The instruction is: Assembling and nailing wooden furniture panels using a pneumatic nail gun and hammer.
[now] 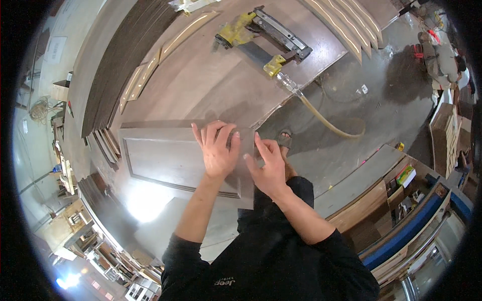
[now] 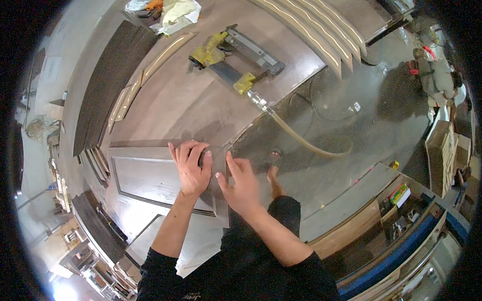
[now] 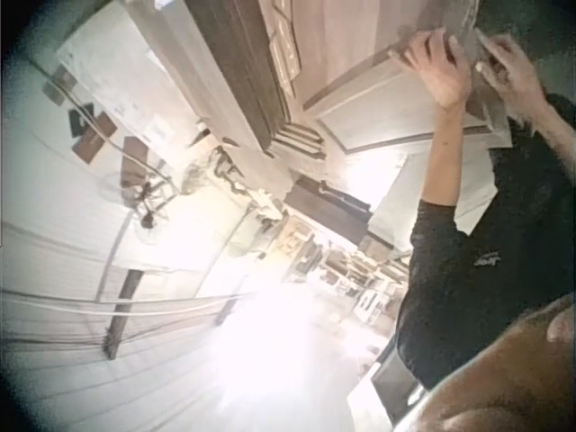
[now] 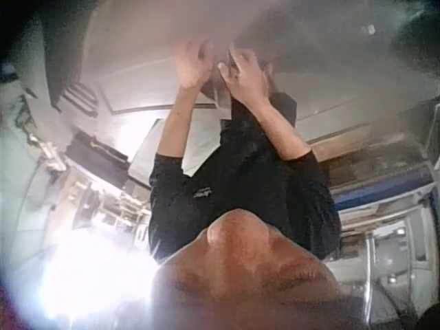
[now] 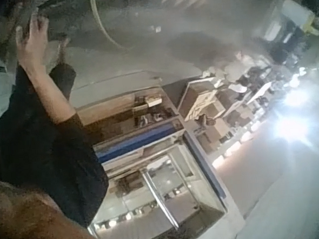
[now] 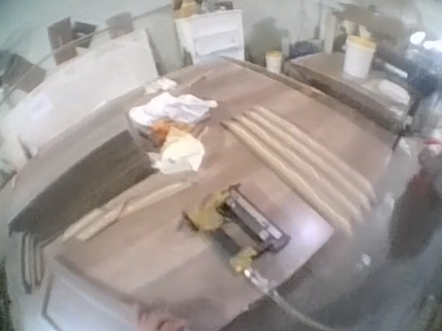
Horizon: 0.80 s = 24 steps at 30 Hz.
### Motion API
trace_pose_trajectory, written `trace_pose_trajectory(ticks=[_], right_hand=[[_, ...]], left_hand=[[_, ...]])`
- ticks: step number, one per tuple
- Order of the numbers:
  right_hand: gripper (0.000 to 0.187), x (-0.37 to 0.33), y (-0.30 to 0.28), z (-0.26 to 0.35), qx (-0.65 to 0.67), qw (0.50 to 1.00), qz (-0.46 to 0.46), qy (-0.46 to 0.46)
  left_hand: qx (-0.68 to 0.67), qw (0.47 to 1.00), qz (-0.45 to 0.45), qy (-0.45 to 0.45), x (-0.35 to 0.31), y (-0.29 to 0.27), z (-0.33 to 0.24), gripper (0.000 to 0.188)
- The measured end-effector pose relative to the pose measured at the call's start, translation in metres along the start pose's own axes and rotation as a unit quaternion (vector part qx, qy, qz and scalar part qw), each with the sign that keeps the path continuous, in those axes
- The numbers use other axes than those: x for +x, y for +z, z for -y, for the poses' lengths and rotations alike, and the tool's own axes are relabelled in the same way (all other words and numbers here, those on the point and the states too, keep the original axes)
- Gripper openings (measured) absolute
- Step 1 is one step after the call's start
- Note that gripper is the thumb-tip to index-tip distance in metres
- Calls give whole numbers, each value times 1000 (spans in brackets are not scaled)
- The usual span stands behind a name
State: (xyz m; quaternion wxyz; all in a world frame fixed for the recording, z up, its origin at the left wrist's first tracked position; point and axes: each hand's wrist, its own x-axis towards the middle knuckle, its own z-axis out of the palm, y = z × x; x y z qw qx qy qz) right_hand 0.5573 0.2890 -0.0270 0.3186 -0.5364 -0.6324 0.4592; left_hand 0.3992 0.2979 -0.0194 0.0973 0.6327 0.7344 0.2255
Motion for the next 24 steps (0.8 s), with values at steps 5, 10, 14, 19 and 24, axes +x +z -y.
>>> trace_pose_trajectory(ticks=[5,10,14,19,24], right_hand=[[67,4,-3,-8,-41,996,-9,-79],[67,7,-9,-6,-82,989,-15,-125],[60,4,-10,-7,-117,986,-8,-121],[43,44,-45,-4,-99,985,18,-141],[41,178,-56,33,-164,936,-138,-279]], left_hand=[[21,1000,-2,14,1,4,-1,20],[29,999,-7,17,2,4,-4,19],[25,999,-21,16,-1,6,-2,19],[50,998,23,-5,-2,-1,-6,34],[81,994,47,-60,-5,-5,-46,61]])
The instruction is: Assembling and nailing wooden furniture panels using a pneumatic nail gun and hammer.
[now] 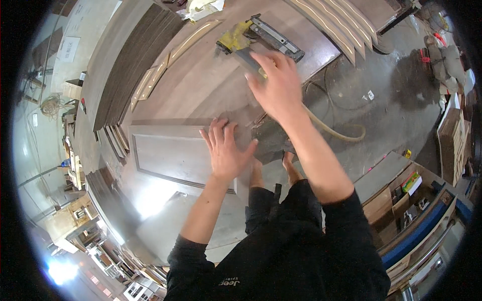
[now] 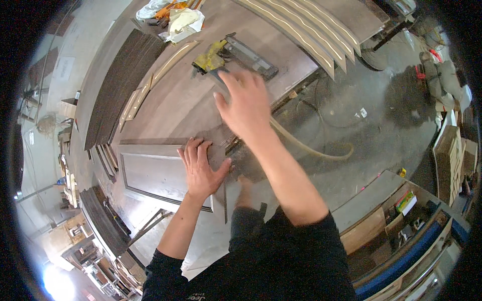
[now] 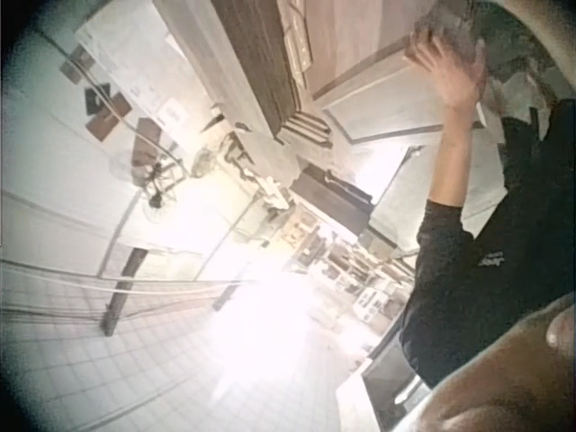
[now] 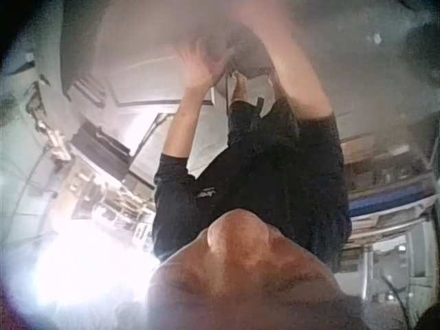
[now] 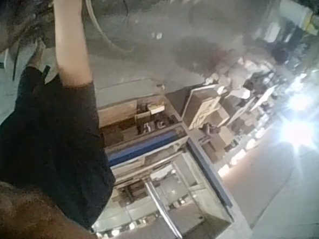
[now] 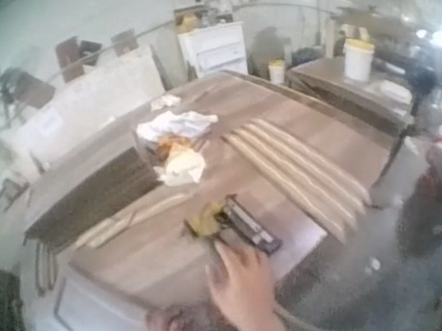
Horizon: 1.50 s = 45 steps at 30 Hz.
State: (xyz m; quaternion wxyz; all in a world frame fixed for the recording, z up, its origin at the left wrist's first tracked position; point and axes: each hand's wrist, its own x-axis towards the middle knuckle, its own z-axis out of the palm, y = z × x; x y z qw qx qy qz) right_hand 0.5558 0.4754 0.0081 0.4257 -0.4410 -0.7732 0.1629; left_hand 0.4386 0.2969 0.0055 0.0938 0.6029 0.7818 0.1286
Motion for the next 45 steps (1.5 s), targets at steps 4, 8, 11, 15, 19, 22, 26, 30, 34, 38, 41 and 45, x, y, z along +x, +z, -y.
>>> trace_pose_trajectory(ticks=[4,8,11,15,19,22,26,30,34,38,41,45], right_hand=[[46,43,51,-20,-55,989,118,77],[52,53,27,-4,26,969,191,154],[63,22,-21,-7,150,981,42,120],[86,-23,-104,31,362,895,31,259],[85,-87,-117,-3,523,741,139,398],[99,-145,-99,-19,613,656,112,426],[102,-175,-81,-17,659,596,170,426],[103,-187,-59,-19,723,516,151,435],[104,-189,-47,-23,731,507,164,426],[104,-193,-40,-25,744,497,157,419],[104,-197,-37,-26,754,485,151,416],[105,-198,-35,-27,758,480,152,416]], left_hand=[[-5,1000,-4,2,5,9,-3,59],[1,1000,-27,6,-2,15,1,56],[-1,999,-30,18,4,17,-4,54],[6,999,-28,15,-2,13,3,54],[4,999,-39,26,1,13,3,55],[20,999,-36,35,1,20,3,55],[33,999,-23,33,5,19,3,55],[28,998,-21,49,5,20,3,55],[26,998,-9,49,6,18,2,55],[29,998,-12,55,7,17,2,54],[30,998,-10,57,7,17,2,53],[29,998,-5,53,7,17,2,53]])
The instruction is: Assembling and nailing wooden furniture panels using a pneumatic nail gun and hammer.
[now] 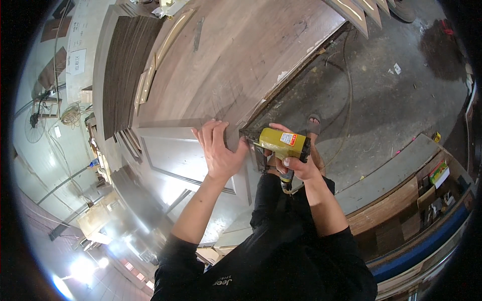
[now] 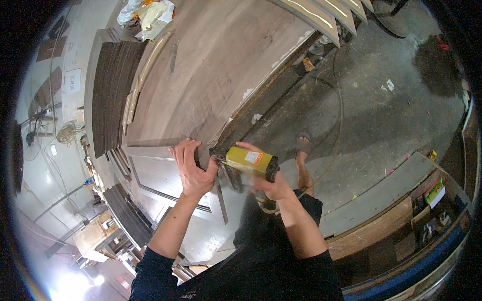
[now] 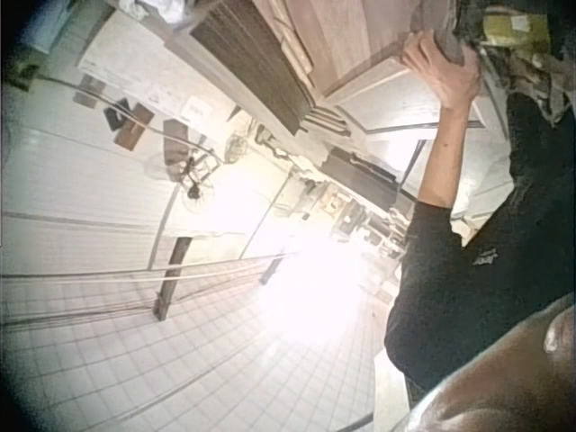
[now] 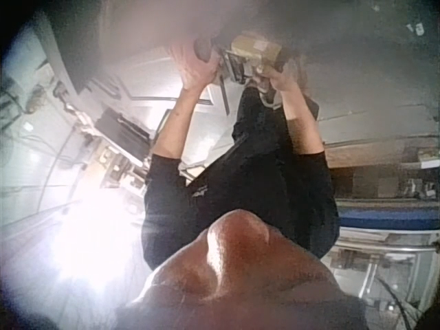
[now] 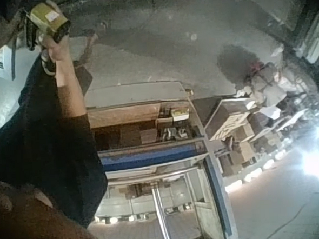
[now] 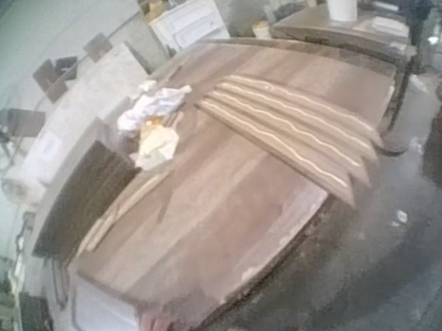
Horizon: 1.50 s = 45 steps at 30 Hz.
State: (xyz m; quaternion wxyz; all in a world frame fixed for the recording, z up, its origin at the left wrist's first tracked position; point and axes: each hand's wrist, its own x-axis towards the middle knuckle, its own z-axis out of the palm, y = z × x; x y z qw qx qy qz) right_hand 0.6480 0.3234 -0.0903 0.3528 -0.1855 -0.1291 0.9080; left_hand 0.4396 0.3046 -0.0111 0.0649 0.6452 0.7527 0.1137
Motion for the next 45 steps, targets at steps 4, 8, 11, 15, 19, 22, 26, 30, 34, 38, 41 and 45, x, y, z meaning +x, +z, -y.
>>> trace_pose_trajectory(ticks=[4,8,11,15,19,22,26,30,34,38,41,45], right_hand=[[106,-3,1,2,3,1000,-11,9],[104,-10,29,37,-41,998,-39,-29],[96,-12,48,93,-190,978,-48,-77],[71,28,122,150,-540,809,10,-233],[84,99,178,156,-807,582,-39,-94],[82,153,178,140,-883,464,-71,-19],[72,182,158,91,-936,336,-48,-96],[51,160,132,10,-890,447,93,6],[35,120,136,-34,-866,488,57,-88],[36,92,129,-29,-858,508,76,-9],[41,51,115,-37,-770,621,60,136],[52,11,120,-91,-566,758,30,321]], left_hand=[[-1,1000,-2,1,-2,3,1,53],[4,1000,-8,-13,-1,1,-3,52],[-9,1000,-9,-15,1,-2,-5,53],[-33,998,21,-48,-2,-10,0,62],[-76,991,-56,-93,-36,-31,-1,76],[-85,974,-130,-165,-96,-39,-4,75],[-148,872,-199,-422,-185,-24,-14,78],[-579,581,-236,-521,-205,-2,-31,77],[-686,504,-226,-475,-207,-2,-57,83],[-654,545,-157,-500,-251,-10,-54,79],[-624,597,-122,-489,-317,-9,-31,77],[-622,604,-44,-496,-414,-32,42,72]])
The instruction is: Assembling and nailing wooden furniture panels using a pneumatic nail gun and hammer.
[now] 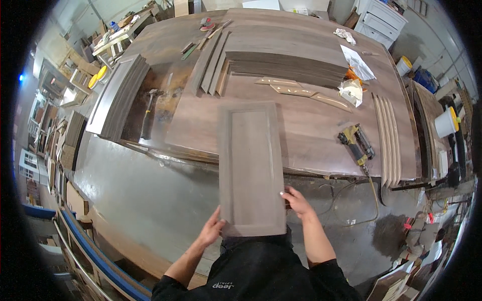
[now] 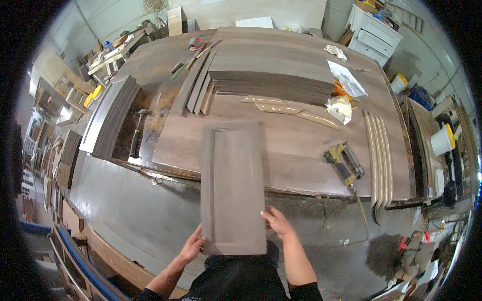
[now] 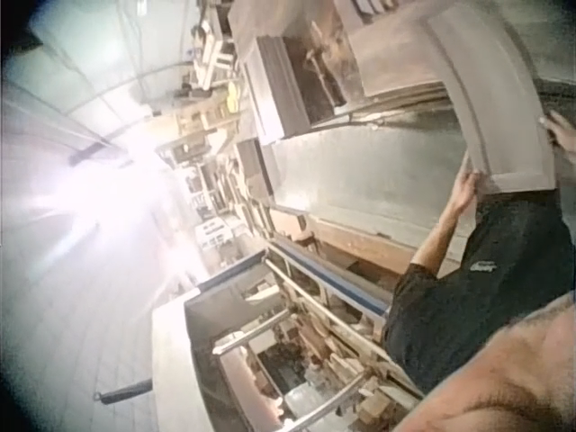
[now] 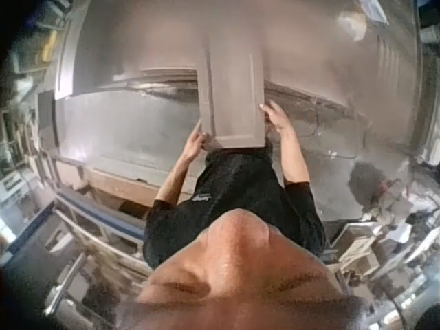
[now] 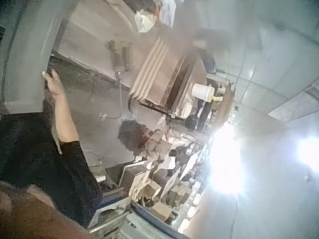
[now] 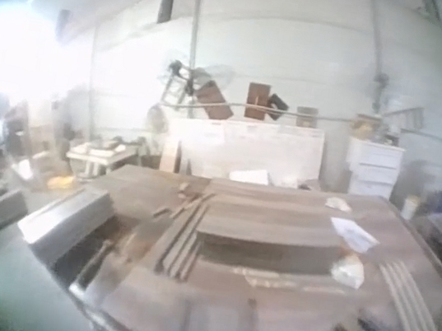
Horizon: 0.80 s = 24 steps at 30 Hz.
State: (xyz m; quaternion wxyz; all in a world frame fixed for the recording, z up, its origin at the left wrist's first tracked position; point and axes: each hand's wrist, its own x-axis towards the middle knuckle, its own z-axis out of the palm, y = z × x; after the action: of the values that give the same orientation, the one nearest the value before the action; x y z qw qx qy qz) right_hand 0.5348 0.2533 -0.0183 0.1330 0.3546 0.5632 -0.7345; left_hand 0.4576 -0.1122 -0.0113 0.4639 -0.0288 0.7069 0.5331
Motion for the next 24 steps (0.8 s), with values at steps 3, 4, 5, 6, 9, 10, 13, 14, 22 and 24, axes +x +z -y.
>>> trace_pose_trajectory(ticks=[3,4,5,6,9,10,13,14,22,24], right_hand=[[55,19,66,-21,113,993,44,9],[55,16,94,-15,64,996,-3,60],[55,21,119,-29,101,995,7,-20],[55,24,142,-44,126,992,15,-2],[48,3,196,-39,149,983,71,81],[40,0,205,-40,112,982,112,99],[39,-7,192,-13,-211,921,295,142],[44,-17,183,11,-270,916,289,63],[52,45,9,92,-295,846,-340,-286],[57,68,-18,92,-399,817,-355,-214]], left_hand=[[-46,992,-112,27,-11,-56,12,74],[-186,959,-211,17,-15,-66,11,75],[-321,897,-303,7,-19,-75,11,76],[-338,892,-300,14,-25,-80,20,80],[-297,905,-303,23,-43,-67,14,74],[-293,907,-300,27,-41,-79,22,74],[-183,929,-310,86,-18,-143,61,71],[-162,936,-303,77,-17,-163,57,72],[-10,962,-263,67,20,-175,-78,78],[1,968,-238,82,50,-164,-113,79]])
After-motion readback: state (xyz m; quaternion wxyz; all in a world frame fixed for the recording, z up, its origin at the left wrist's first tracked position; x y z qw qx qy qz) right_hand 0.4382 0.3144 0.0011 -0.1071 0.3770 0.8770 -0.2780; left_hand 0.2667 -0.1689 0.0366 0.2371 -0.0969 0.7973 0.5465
